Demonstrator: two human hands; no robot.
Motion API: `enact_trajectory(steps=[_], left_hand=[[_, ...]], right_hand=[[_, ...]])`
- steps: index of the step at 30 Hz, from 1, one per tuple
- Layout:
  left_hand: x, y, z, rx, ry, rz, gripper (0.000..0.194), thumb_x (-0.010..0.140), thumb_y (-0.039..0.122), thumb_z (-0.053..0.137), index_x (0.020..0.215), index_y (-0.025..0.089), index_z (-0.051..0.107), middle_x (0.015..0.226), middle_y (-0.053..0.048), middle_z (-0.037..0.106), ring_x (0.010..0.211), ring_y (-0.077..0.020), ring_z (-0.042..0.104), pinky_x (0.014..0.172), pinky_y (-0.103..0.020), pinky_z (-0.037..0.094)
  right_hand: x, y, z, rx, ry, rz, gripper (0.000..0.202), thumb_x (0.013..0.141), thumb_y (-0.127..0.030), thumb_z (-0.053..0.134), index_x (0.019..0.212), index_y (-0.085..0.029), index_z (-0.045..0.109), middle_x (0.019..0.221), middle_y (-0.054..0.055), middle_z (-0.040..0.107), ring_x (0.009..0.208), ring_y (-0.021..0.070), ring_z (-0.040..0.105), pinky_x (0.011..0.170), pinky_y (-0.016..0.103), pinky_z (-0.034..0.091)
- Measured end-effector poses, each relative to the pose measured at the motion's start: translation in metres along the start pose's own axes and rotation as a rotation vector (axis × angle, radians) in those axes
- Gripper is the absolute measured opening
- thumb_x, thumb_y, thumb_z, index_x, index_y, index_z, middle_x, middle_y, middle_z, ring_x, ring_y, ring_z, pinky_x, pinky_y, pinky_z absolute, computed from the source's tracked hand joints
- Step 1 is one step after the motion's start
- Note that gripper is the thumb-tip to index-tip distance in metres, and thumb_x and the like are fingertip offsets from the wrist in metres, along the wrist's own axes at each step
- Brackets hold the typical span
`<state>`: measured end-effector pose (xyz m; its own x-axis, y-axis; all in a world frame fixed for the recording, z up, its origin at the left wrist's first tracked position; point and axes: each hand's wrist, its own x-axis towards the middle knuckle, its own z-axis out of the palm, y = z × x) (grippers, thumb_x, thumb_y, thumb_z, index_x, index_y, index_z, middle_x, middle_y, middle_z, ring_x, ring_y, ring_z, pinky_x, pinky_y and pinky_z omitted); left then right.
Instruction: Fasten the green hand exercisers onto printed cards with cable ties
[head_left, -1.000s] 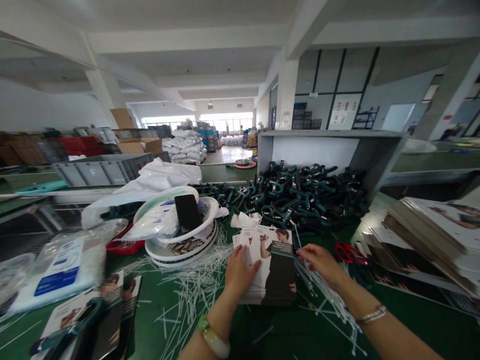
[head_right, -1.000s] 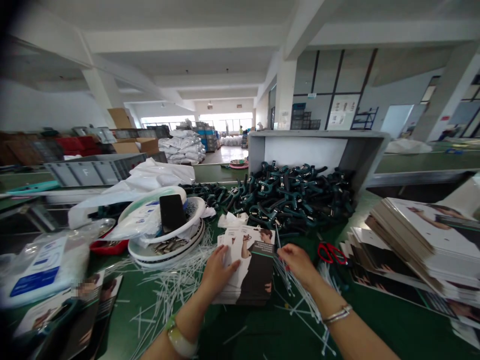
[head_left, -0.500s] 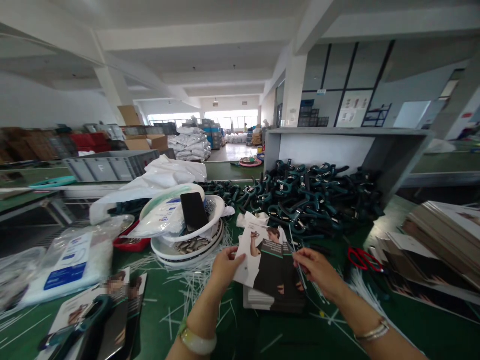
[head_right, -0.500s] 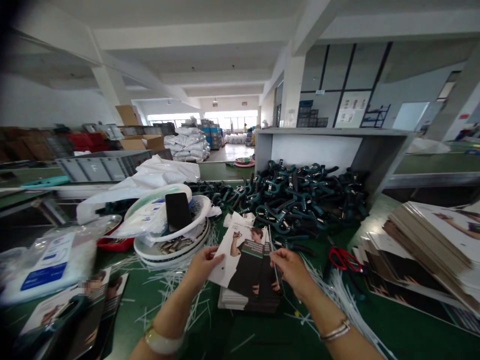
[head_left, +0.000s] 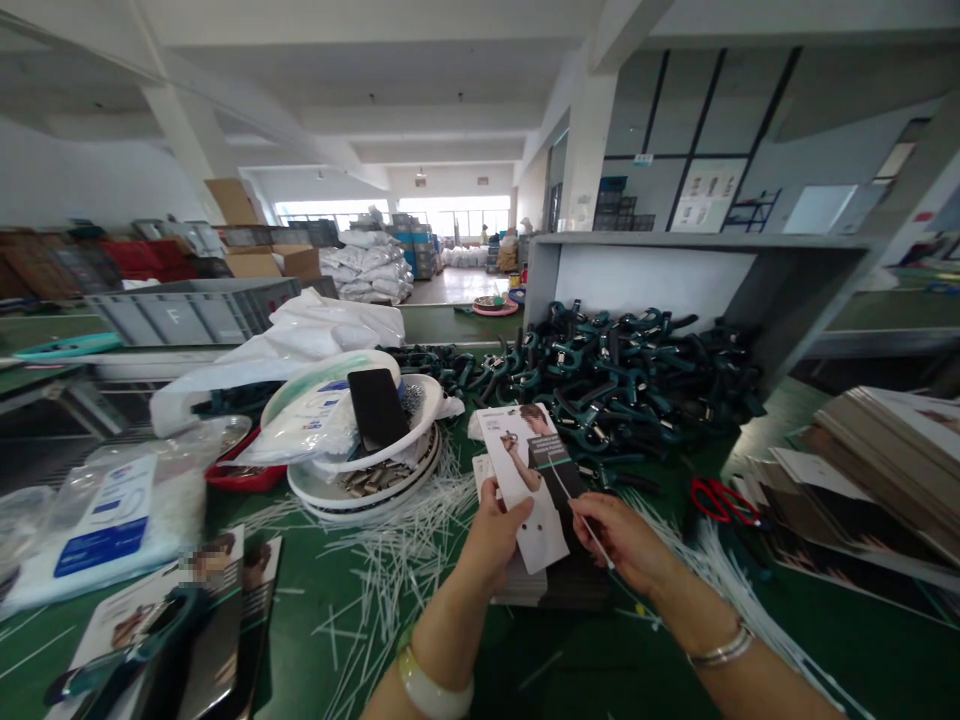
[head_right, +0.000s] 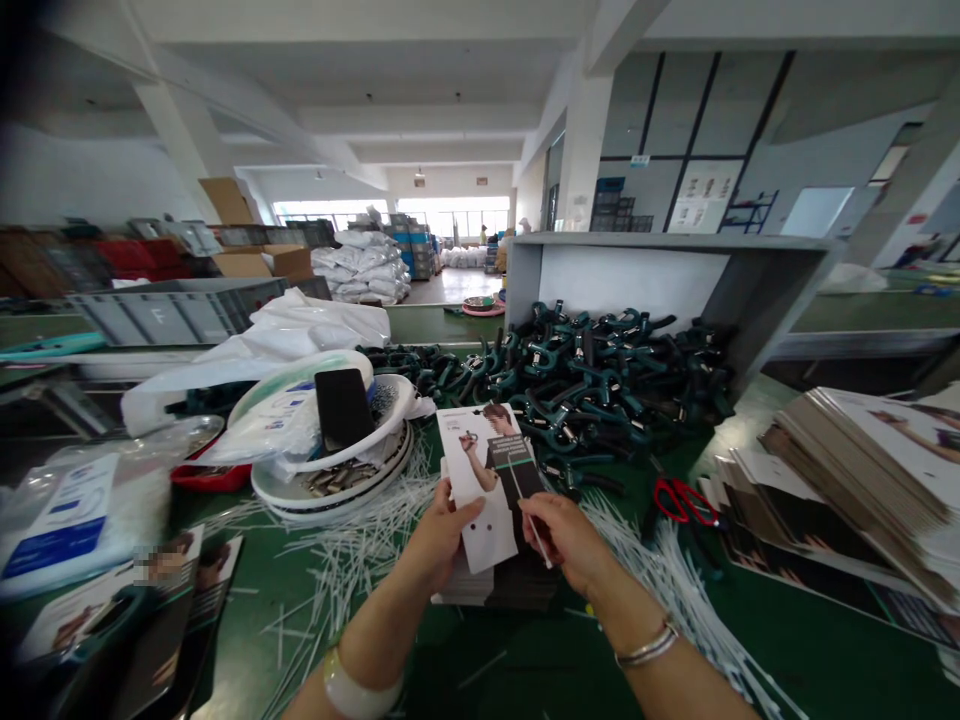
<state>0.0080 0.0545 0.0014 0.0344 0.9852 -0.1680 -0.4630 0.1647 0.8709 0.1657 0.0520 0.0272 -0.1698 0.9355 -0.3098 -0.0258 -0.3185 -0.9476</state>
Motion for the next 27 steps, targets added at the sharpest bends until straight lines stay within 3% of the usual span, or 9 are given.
enact_trajectory(steps=[8,15,21,27], left_hand=[[0.002,-0.008,0.001,-0.026,-0.01,0.074,0.056,0.065,0.023,0.069,0.118,0.019,0.05,0.106,-0.008,0.066,0.091,-0.0222,0.063,0.081,-0.035,0.048],[-0.002,-0.007,0.001,0.03,-0.019,0.165,0.057,0.067,0.028,0.069,0.119,0.018,0.048,0.109,-0.008,0.065,0.092,-0.0219,0.062,0.084,-0.034,0.046],[-0.004,-0.004,-0.001,0.197,-0.035,0.274,0.044,0.075,0.032,0.062,0.117,0.02,0.051,0.108,-0.006,0.065,0.087,-0.0193,0.061,0.077,-0.029,0.047],[-0.007,-0.004,-0.001,0.18,-0.127,0.295,0.051,0.074,0.032,0.065,0.122,0.021,0.05,0.111,-0.008,0.064,0.094,-0.0217,0.061,0.083,-0.032,0.046]], right_hand=[[-0.02,0.002,0.008,-0.112,-0.046,-0.026,0.029,0.066,-0.037,0.052,0.046,-0.018,0.045,0.039,-0.005,0.044,0.039,0.0055,0.033,0.04,0.02,0.02],[-0.03,-0.004,0.014,-0.011,-0.004,-0.037,0.027,0.064,-0.035,0.049,0.044,-0.019,0.041,0.04,-0.005,0.039,0.037,0.0052,0.03,0.039,0.021,0.015],[-0.033,-0.004,0.011,0.056,-0.04,-0.031,0.027,0.063,-0.034,0.05,0.043,-0.018,0.04,0.039,-0.006,0.036,0.036,0.0042,0.026,0.039,0.021,0.011],[-0.033,-0.01,0.01,0.151,-0.123,-0.045,0.027,0.065,-0.035,0.051,0.046,-0.018,0.04,0.041,-0.007,0.037,0.035,0.0033,0.026,0.038,0.022,0.014]])
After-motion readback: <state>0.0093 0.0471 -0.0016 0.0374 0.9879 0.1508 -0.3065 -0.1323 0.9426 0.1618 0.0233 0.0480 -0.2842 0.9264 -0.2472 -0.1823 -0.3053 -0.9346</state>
